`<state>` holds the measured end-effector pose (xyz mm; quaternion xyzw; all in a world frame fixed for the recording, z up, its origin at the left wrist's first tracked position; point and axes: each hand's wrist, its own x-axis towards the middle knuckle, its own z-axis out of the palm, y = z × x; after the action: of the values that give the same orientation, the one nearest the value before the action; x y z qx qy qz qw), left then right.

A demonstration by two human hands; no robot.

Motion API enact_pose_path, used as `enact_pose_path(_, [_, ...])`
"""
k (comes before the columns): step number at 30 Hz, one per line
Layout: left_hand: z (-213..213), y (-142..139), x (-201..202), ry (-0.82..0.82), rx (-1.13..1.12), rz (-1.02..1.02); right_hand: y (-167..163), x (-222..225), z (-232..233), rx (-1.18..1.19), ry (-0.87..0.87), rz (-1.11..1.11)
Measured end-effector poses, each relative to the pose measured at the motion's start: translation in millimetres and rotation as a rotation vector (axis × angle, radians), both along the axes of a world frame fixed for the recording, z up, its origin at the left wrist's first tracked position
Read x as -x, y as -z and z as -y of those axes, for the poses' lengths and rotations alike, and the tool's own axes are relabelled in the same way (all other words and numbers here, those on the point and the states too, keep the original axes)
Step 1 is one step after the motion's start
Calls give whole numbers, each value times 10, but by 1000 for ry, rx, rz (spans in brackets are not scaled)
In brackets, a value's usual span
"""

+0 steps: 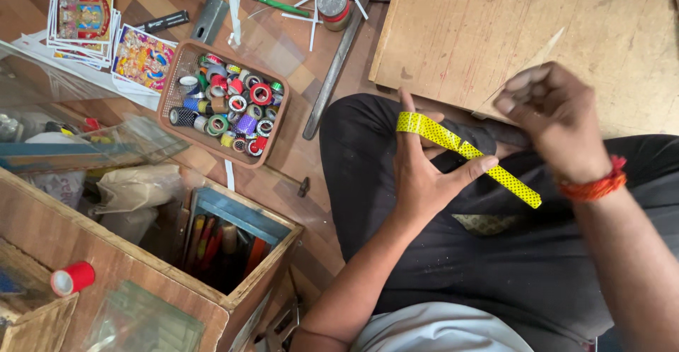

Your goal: The person wraps small printed cards with yellow patterned tape, smoothing the tape around the edges and corners. They handle each card individually, applying tape to the front and sides, then placing the finished items aside.

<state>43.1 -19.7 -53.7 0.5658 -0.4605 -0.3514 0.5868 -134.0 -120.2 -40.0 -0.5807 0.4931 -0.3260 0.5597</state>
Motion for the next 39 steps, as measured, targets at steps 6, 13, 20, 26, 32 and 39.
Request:
enact_pose_path(6, [-2,158,230,-110,66,-176,107,250,400,167,-27,-319])
enact_pose_path(13, [124,307,521,-40,132,-327,-483,173,-495,506,104,-393])
enact_pose_path(20, [176,295,492,238,110,-510,-439,43,-957,791,175,-625])
enact_pose_path(26, [256,231,289,486,47,-802,-371,135,-966,662,149,-496])
enact_pose_path(32, [241,260,326,450,94,-705,-517,195,-835,560,-80,-386])
enact_pose_path(39, [362,369,263,497,146,-831,-633,147,-620,501,-238,-559])
